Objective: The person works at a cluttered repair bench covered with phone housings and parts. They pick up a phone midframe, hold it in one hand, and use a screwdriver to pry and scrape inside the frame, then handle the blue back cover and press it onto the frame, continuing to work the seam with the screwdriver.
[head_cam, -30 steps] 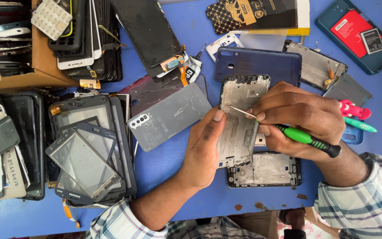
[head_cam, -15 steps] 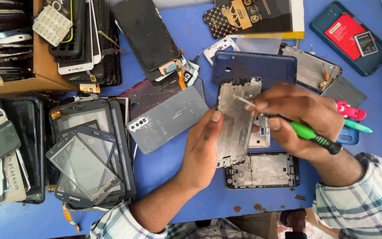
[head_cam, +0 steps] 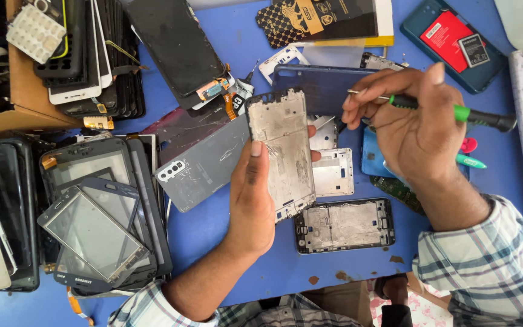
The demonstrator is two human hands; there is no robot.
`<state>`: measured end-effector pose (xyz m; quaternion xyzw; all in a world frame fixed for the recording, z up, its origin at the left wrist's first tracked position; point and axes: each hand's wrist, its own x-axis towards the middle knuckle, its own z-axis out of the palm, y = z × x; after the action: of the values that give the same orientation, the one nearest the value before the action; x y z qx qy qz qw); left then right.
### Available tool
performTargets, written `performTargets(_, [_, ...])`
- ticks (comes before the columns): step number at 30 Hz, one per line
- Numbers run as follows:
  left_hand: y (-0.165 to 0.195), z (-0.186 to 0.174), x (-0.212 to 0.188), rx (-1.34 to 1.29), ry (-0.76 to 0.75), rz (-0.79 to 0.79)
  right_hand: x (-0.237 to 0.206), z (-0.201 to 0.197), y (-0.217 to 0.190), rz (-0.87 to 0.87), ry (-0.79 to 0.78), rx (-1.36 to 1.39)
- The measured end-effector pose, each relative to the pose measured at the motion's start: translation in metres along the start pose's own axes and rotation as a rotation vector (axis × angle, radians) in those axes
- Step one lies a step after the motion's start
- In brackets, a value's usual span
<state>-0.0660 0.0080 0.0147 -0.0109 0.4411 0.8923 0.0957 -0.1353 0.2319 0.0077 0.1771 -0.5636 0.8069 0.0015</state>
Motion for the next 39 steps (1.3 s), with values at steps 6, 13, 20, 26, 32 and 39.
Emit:
performTargets(6, [0.002, 0.000, -0.001, -0.010, 0.006, 0.007, 0.006, -0.019, 0.014, 0.093, 0.168, -0.224])
performTargets(13, [0.001, -0.001, -0.001, -0.013, 0.010, 0.025, 0.017, -0.017, 0.013, -0.243, 0.138, -0.622])
performTargets(20, [0.001, 0.000, -0.001, -0.048, 0.009, 0.014, 0.012, -0.010, 0.000, -0.101, 0.307, -0.791])
performTargets(26, [0.002, 0.000, 0.000, -0.048, -0.026, 0.014, 0.005, 0.019, -0.009, -0.236, 0.112, -0.700])
performTargets(32, [0.005, 0.002, -0.001, -0.030, -0.141, -0.030, 0.009, 0.030, -0.015, -0.403, -0.092, -0.716])
performTargets(39, [0.008, 0.003, -0.004, -0.060, -0.227, -0.042, 0.003, 0.038, -0.025, -0.370, -0.055, -0.654])
